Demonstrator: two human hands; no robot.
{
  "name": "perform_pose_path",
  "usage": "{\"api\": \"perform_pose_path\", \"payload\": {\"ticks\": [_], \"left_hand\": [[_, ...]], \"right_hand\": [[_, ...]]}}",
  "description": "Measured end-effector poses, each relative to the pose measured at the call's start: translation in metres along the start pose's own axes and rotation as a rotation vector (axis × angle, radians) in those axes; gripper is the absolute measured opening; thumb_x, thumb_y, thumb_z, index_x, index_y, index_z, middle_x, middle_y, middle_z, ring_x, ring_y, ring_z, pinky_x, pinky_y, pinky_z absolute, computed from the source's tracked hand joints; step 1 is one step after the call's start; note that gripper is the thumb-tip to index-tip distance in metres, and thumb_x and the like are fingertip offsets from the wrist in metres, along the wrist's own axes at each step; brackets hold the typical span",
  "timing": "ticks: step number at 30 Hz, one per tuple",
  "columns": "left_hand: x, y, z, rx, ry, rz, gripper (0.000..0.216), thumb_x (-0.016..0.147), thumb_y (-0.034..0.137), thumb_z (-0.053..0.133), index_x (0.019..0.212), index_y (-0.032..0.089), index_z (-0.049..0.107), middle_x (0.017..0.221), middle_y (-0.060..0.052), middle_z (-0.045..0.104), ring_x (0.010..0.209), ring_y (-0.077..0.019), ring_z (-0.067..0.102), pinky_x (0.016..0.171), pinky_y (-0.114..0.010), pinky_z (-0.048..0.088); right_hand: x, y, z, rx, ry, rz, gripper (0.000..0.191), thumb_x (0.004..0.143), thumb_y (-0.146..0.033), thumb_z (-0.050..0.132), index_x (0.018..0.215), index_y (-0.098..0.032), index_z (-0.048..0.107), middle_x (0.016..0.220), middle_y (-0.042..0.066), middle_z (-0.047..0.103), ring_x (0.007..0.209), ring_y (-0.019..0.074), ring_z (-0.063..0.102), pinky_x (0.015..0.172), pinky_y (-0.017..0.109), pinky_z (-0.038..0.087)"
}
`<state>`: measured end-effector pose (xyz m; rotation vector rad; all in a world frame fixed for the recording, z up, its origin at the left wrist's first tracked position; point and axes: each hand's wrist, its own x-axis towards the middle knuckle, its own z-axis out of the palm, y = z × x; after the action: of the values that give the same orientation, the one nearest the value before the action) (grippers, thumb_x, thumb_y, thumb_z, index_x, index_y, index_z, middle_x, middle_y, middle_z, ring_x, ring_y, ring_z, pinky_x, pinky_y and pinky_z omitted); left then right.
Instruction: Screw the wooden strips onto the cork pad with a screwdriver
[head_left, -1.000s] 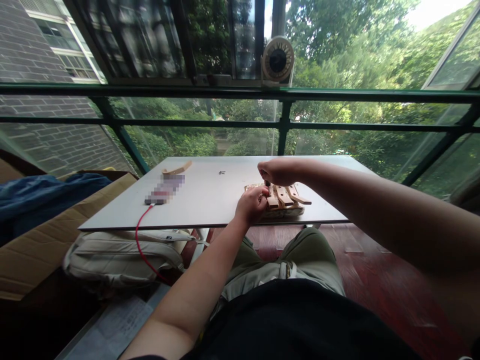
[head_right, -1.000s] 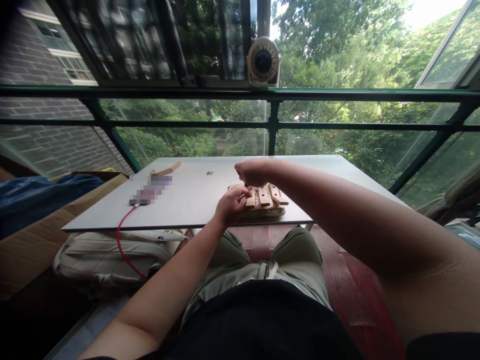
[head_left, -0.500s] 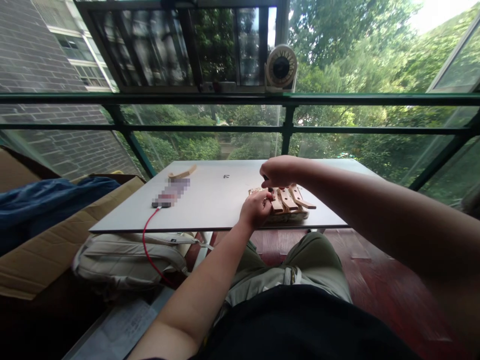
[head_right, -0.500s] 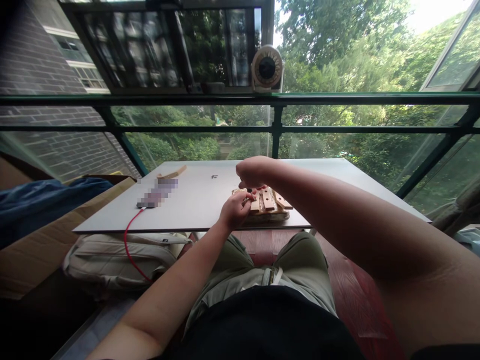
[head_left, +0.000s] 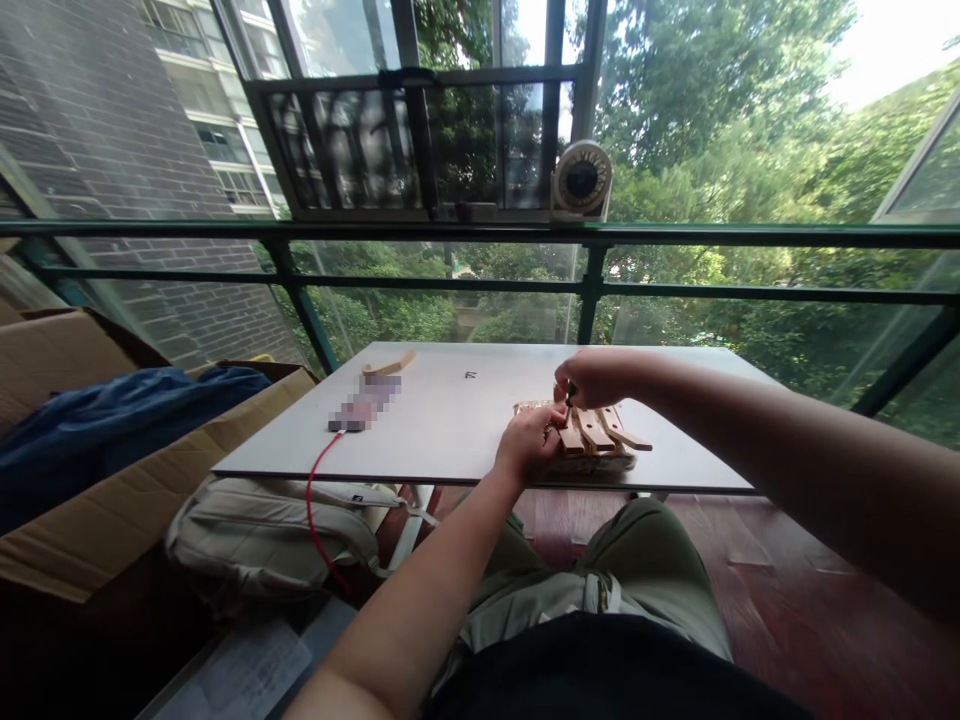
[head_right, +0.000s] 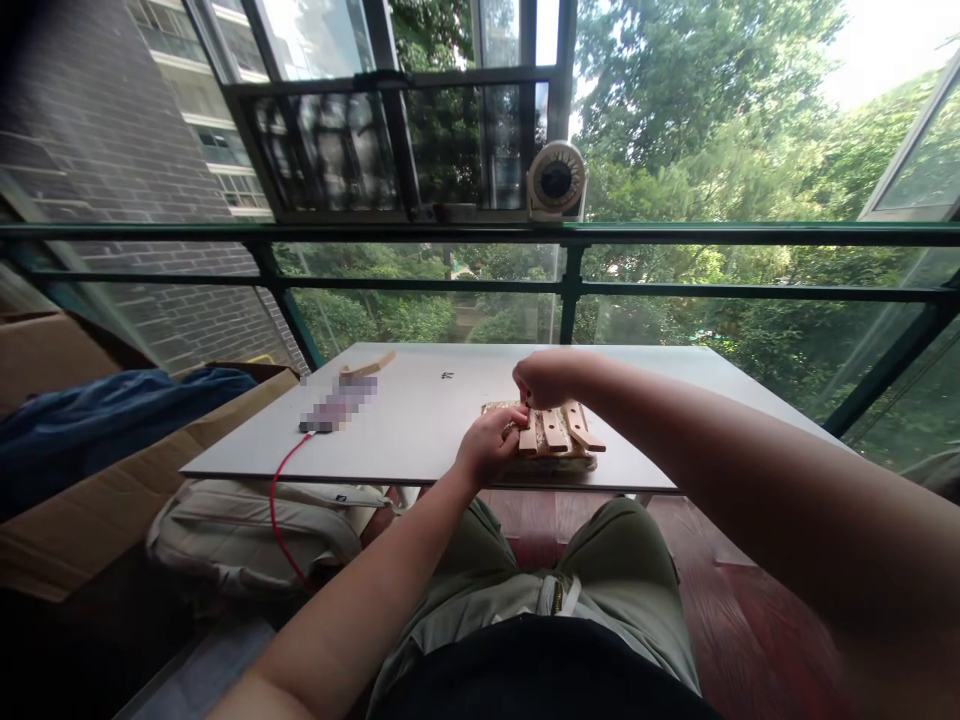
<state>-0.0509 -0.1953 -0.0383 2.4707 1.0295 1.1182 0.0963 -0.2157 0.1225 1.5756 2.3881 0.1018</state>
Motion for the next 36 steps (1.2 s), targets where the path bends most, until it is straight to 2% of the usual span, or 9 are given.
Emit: {"api": "perform_pose_path", "payload": {"ticks": [2,5,12,15,19,22,27,31,36], "left_hand": [[0.000,0.000,0.000,0.001,-0.003,0.003,0.024,0.083,0.014,0.051,0.098,0.024,0.066,0.124,0.001,0.069,0.114,-0.0217,0.063,0.104,-0.040,0.048],[0.001,0.000,0.000,0.005,-0.009,0.009,0.024,0.083,0.014,0.050,0.099,0.024,0.066,0.125,0.001,0.069,0.115,-0.0213,0.062,0.105,-0.039,0.047],[0.001,0.001,0.000,0.007,-0.026,0.013,0.027,0.082,0.014,0.050,0.101,0.023,0.067,0.123,-0.001,0.069,0.116,-0.0221,0.062,0.107,-0.040,0.046],[0.001,0.000,0.001,0.003,-0.021,0.016,0.027,0.082,0.014,0.050,0.101,0.023,0.066,0.125,-0.001,0.068,0.117,-0.0216,0.062,0.107,-0.040,0.046],[0.000,-0.001,0.003,-0.002,-0.017,0.025,0.027,0.082,0.014,0.049,0.102,0.023,0.066,0.128,-0.001,0.067,0.119,-0.0207,0.061,0.108,-0.039,0.045],[0.000,-0.001,0.003,0.000,-0.017,0.027,0.026,0.083,0.015,0.049,0.101,0.022,0.066,0.127,-0.001,0.067,0.119,-0.0208,0.061,0.108,-0.039,0.045],[0.001,-0.001,0.001,0.010,-0.021,0.026,0.026,0.083,0.015,0.049,0.102,0.022,0.066,0.126,-0.002,0.068,0.117,-0.0210,0.062,0.108,-0.039,0.046],[0.001,0.000,0.001,0.012,-0.023,0.029,0.027,0.083,0.014,0.049,0.102,0.021,0.066,0.126,-0.002,0.068,0.117,-0.0206,0.061,0.107,-0.038,0.046],[0.000,0.001,0.001,0.013,-0.015,0.027,0.026,0.084,0.015,0.049,0.102,0.022,0.067,0.124,-0.001,0.069,0.115,-0.0214,0.062,0.105,-0.038,0.047]], "right_hand": [[-0.002,0.005,0.003,0.022,0.035,-0.019,0.034,0.081,-0.018,0.064,0.115,-0.018,0.065,0.102,0.008,0.071,0.081,0.0180,0.059,0.064,0.027,0.040],[-0.003,0.008,0.003,0.042,0.036,-0.043,0.028,0.080,-0.019,0.063,0.108,-0.016,0.066,0.099,0.009,0.071,0.078,0.0177,0.058,0.061,0.027,0.037],[-0.001,0.005,-0.007,0.096,-0.137,0.031,0.026,0.084,-0.024,0.065,0.107,-0.014,0.068,0.081,0.005,0.070,0.068,0.0174,0.064,0.062,0.029,0.046],[0.000,0.004,-0.009,0.119,-0.240,0.083,0.030,0.093,-0.032,0.061,0.117,-0.014,0.062,0.100,0.007,0.069,0.083,0.0180,0.067,0.073,0.034,0.055],[-0.002,0.000,-0.015,0.123,-0.309,0.126,0.036,0.095,-0.036,0.059,0.124,-0.015,0.058,0.122,0.010,0.062,0.103,0.0206,0.064,0.086,0.042,0.056],[-0.007,-0.007,-0.020,0.100,-0.326,0.145,0.035,0.095,-0.037,0.059,0.122,-0.015,0.059,0.118,0.009,0.064,0.099,0.0196,0.065,0.084,0.040,0.056],[-0.012,-0.017,-0.027,0.042,-0.314,0.154,0.033,0.096,-0.036,0.056,0.109,-0.007,0.066,0.093,0.010,0.070,0.086,0.0204,0.068,0.083,0.039,0.055],[-0.007,-0.017,-0.024,0.013,-0.278,0.166,0.034,0.096,-0.039,0.056,0.114,-0.011,0.064,0.110,0.010,0.067,0.096,0.0209,0.066,0.086,0.041,0.055],[0.004,-0.009,-0.017,0.027,-0.224,0.169,0.048,0.094,-0.047,0.053,0.082,-0.005,0.072,0.073,0.016,0.070,0.075,0.0251,0.068,0.075,0.039,0.051]]}}
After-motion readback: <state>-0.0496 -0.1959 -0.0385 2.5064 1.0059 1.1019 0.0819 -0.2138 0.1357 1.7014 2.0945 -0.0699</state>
